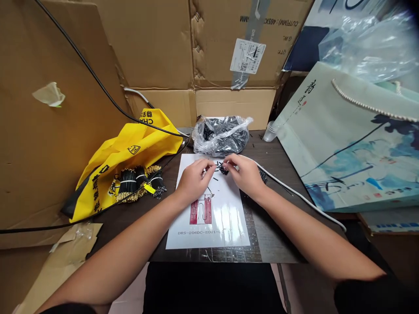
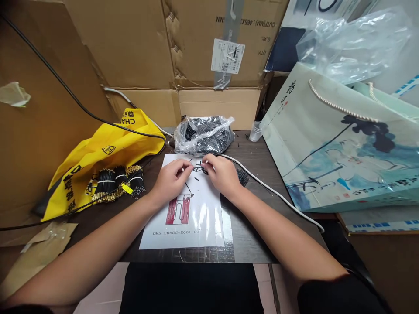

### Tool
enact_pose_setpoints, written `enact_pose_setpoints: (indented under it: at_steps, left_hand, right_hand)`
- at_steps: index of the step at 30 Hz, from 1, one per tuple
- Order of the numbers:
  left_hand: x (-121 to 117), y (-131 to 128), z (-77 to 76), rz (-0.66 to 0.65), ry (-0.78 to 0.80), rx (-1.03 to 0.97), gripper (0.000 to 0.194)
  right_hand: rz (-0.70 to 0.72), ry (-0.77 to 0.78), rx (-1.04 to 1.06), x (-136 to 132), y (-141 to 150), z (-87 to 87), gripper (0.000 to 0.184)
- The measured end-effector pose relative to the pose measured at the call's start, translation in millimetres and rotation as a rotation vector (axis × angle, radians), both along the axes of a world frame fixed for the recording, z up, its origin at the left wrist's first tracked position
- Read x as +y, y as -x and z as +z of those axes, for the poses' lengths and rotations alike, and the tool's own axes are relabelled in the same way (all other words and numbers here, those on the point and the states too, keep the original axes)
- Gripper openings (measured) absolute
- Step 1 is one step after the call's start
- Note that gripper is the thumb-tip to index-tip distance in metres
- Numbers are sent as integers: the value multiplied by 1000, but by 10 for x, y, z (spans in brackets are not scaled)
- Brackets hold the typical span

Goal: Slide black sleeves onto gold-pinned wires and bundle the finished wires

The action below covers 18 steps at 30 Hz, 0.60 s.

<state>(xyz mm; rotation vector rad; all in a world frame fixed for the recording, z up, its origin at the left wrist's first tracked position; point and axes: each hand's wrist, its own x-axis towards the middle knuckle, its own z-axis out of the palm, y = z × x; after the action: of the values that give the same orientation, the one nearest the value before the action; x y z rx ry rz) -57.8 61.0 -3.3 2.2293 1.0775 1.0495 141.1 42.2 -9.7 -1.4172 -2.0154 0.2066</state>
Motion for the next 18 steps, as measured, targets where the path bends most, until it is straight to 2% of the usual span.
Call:
enact_pose_setpoints:
  at_steps: [2,6,10,13,18]
  left_hand:
    - [-53,40,-15,-67,-3,43,15]
    - [-103,100,-7,-115,-63,54,13]
    - [-114,91,-13,-169,-122,52,12]
    - [-142,69,-31,-182,-167,77,11]
    - [-189,56,-34,-196,-245,128,11]
  right_hand:
    - [45,-11,76,-159,-52,-17,12]
    - [121,-99,164,-358,-95,-69,15]
    - [191,-168,151,-380,-85,-128,12]
    - [189,-208,116,-389,-85,-151,9]
    - [170,-201,145,-452,-75,-70,12]
